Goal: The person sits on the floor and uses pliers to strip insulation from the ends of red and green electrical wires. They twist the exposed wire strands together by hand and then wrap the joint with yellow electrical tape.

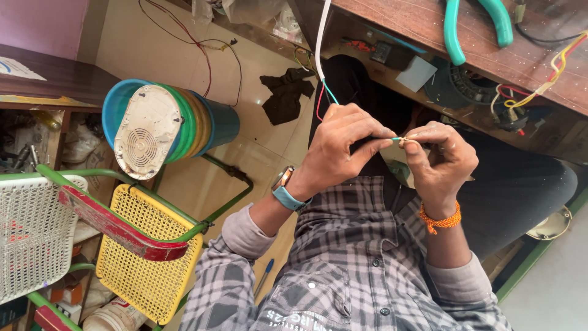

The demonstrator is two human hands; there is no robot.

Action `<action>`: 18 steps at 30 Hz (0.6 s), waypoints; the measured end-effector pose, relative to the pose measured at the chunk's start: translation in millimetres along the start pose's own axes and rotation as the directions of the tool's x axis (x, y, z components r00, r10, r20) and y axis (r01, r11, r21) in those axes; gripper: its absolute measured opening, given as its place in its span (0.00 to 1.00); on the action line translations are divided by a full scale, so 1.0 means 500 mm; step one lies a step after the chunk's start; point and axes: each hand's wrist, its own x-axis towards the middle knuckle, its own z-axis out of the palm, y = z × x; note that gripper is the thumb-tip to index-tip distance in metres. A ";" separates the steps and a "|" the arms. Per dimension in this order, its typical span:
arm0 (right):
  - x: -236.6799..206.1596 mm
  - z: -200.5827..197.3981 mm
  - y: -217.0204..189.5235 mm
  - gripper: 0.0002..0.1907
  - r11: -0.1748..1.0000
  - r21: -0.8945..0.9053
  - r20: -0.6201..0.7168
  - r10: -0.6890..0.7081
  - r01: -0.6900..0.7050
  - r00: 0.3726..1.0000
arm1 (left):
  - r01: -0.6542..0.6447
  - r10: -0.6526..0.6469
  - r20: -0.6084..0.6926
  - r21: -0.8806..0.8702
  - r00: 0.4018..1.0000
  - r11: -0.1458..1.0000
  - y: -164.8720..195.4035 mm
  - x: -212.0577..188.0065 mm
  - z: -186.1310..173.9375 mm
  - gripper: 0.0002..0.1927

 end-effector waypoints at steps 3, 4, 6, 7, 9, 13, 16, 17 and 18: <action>0.000 -0.003 -0.006 0.11 0.997 0.034 -0.001 0.064 -0.064 0.998 | -0.017 0.017 0.018 -0.011 1.000 1.000 -0.001 0.001 0.003 0.06; 0.000 -0.003 -0.008 0.11 0.995 0.049 0.003 0.084 -0.084 0.996 | -0.022 0.022 0.014 0.000 1.000 1.000 0.000 0.000 0.004 0.06; 0.002 -0.004 -0.013 0.10 0.995 -0.016 0.012 0.098 -0.097 0.995 | -0.030 0.030 0.010 0.020 1.000 0.999 0.001 -0.001 0.004 0.06; 0.003 -0.006 -0.015 0.09 0.993 -0.049 0.015 0.106 -0.105 0.994 | -0.057 0.057 0.012 0.051 0.998 0.997 0.001 -0.001 0.003 0.07; 0.007 -0.009 -0.020 0.07 0.982 -0.114 0.044 0.154 -0.148 0.987 | -0.107 0.106 0.020 0.113 0.994 0.988 0.001 -0.002 -0.001 0.08; 0.013 -0.010 -0.025 0.06 0.964 -0.113 0.098 0.252 -0.241 0.963 | -0.176 0.171 0.044 0.222 0.984 0.959 -0.001 0.000 -0.004 0.10; 0.014 -0.011 -0.022 0.06 0.947 -0.036 0.099 0.322 -0.320 0.941 | -0.188 0.185 0.036 0.220 0.982 0.957 -0.009 0.001 0.000 0.10; 0.014 -0.011 -0.020 0.06 0.943 0.009 0.108 0.329 -0.331 0.938 | -0.189 0.187 0.027 0.188 0.982 0.964 -0.014 0.001 0.002 0.10; 0.013 -0.013 -0.018 0.05 0.938 0.054 0.117 0.336 -0.344 0.935 | -0.188 0.187 0.019 0.156 0.982 0.970 -0.020 0.000 0.005 0.10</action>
